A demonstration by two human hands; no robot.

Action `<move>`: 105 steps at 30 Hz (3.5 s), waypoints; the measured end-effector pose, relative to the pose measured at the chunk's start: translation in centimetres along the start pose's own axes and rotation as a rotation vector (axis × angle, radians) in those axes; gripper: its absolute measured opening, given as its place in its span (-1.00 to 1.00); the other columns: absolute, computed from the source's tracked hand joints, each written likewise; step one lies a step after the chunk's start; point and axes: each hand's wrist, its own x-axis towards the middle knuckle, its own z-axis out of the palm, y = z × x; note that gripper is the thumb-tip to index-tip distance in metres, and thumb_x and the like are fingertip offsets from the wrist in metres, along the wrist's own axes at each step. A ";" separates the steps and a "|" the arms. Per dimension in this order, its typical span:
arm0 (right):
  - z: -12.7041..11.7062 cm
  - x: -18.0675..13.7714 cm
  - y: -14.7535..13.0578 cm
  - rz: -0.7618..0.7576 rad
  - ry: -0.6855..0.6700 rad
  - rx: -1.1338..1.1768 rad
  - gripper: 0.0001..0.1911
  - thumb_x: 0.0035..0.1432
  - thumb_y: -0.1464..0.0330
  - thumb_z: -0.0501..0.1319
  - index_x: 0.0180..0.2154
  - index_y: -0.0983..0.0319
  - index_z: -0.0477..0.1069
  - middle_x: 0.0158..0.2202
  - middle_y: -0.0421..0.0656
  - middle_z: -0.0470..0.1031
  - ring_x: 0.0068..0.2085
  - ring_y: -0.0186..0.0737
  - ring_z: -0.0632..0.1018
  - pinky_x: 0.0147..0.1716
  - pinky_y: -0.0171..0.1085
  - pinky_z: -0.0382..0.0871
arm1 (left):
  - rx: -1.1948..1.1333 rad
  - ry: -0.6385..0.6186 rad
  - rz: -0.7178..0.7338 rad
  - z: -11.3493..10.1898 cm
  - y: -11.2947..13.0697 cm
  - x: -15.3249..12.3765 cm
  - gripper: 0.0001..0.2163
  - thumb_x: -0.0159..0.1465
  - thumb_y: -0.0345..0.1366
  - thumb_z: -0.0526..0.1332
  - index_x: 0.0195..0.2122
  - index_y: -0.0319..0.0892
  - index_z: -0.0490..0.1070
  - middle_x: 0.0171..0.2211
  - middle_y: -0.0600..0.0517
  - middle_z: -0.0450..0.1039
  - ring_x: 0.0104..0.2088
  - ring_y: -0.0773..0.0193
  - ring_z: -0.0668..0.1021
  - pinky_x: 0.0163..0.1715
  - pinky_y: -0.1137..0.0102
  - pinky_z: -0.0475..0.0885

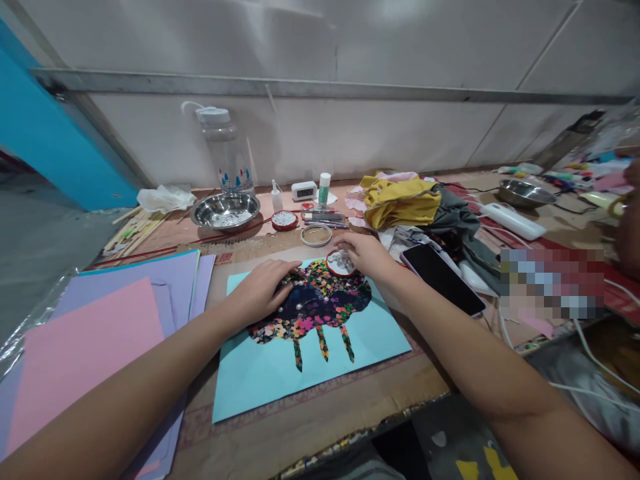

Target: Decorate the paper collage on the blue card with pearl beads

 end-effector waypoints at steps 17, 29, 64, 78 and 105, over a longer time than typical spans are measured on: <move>-0.4 0.0 -0.6 0.107 0.007 0.138 -0.73 0.15 0.47 0.07 -0.33 0.22 0.55 -0.35 -0.20 0.60 -0.36 -0.29 0.50 -0.36 -0.34 0.26 | 0.013 -0.007 0.017 0.1 -0.2 0.0 -0.67 0.40 -0.28 0.07 0.16 -0.20 0.32 0.07 -0.12 0.45 0.05 0.06 0.46 0.09 0.15 0.37; -1.6 -0.3 -1.2 -0.043 -0.290 -0.137 -0.78 0.06 0.46 0.33 -0.20 0.19 0.59 -0.24 -0.12 0.61 -0.27 -0.17 0.53 -0.32 -0.29 0.25 | -0.003 -0.007 0.022 0.0 -0.1 0.0 -0.68 0.39 -0.30 0.08 0.13 -0.21 0.35 0.06 -0.13 0.45 0.06 0.07 0.45 0.10 0.14 0.37; -2.0 0.2 2.3 0.114 -0.100 -0.096 -0.92 0.05 0.43 0.26 -0.32 0.25 0.47 -0.32 -0.14 0.54 -0.32 -0.26 0.47 -0.37 -0.35 0.17 | -0.007 -0.015 0.034 0.1 -0.2 -0.1 -0.70 0.42 -0.30 0.04 0.10 -0.16 0.41 0.06 -0.11 0.43 0.06 0.10 0.45 0.12 0.15 0.38; -1.9 0.5 2.9 0.174 -0.051 -0.084 -0.85 0.20 0.33 0.25 -0.22 0.22 0.56 -0.31 -0.15 0.60 -0.31 -0.24 0.54 -0.35 -0.35 0.27 | -0.031 0.007 0.019 -0.1 -0.1 -0.2 -0.70 0.42 -0.25 0.03 0.09 -0.14 0.42 0.05 -0.10 0.46 0.06 0.10 0.48 0.10 0.17 0.39; -2.7 0.1 3.0 0.134 -0.119 -0.384 -0.51 0.26 0.17 0.19 0.12 0.30 0.39 0.12 0.12 0.44 0.12 0.07 0.46 0.11 -0.11 0.28 | 0.249 -0.037 -0.393 -2.4 -0.4 -1.0 -0.53 0.30 0.11 0.15 0.03 -0.16 0.43 -0.08 -0.15 0.46 -0.03 -0.02 0.50 -0.10 0.23 0.38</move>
